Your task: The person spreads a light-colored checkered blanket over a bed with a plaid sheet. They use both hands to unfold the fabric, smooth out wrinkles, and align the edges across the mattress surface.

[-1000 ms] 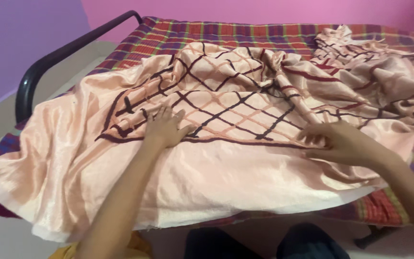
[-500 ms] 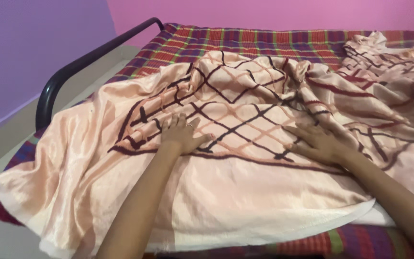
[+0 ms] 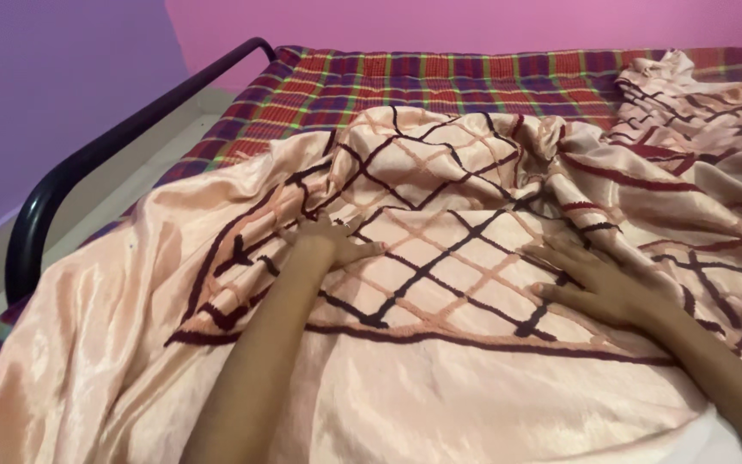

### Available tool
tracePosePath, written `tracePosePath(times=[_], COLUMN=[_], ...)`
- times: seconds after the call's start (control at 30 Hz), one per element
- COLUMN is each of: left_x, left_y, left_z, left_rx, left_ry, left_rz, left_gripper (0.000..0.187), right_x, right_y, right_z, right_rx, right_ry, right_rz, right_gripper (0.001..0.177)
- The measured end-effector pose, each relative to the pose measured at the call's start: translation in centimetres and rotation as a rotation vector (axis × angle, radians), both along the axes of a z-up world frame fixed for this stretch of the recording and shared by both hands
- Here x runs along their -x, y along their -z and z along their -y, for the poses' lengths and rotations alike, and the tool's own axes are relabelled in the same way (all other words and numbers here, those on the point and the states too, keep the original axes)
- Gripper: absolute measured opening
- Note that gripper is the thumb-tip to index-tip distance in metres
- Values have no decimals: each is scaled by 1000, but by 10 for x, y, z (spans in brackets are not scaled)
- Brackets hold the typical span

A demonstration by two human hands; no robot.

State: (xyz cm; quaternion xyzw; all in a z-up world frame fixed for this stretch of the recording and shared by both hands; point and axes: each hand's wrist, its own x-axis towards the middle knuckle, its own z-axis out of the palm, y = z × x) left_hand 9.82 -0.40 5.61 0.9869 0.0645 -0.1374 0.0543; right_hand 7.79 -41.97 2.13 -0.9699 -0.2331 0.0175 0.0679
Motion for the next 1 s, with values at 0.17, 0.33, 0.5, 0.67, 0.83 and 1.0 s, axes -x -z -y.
tracePosePath(times=[0.17,0.33,0.5,0.67,0.83,1.0], left_x=[0,0,-1,-3,-3,-5], left_y=[20,22,22,26,31,34], left_z=[2,-4,-4,-3,-2,1], left_rx=[-23,0,39,22,-8,1], left_ry=[13,67,72,83,72,9], left_rz=[119,177,180,207,268,301], left_gripper=[92,93,93,94,90,94], right_x=[-3,-5,3,10,-12,-9], right_y=[5,3,-4,-6,5,7], right_z=[2,3,-8,-10,1,4], right_rx=[-88,-118,-90,157,60,-48], right_ry=[20,-60,-74,-10,-154,-174], right_rz=[-24,31,49,72,104,47], right_gripper=[80,71,71,73,76,75])
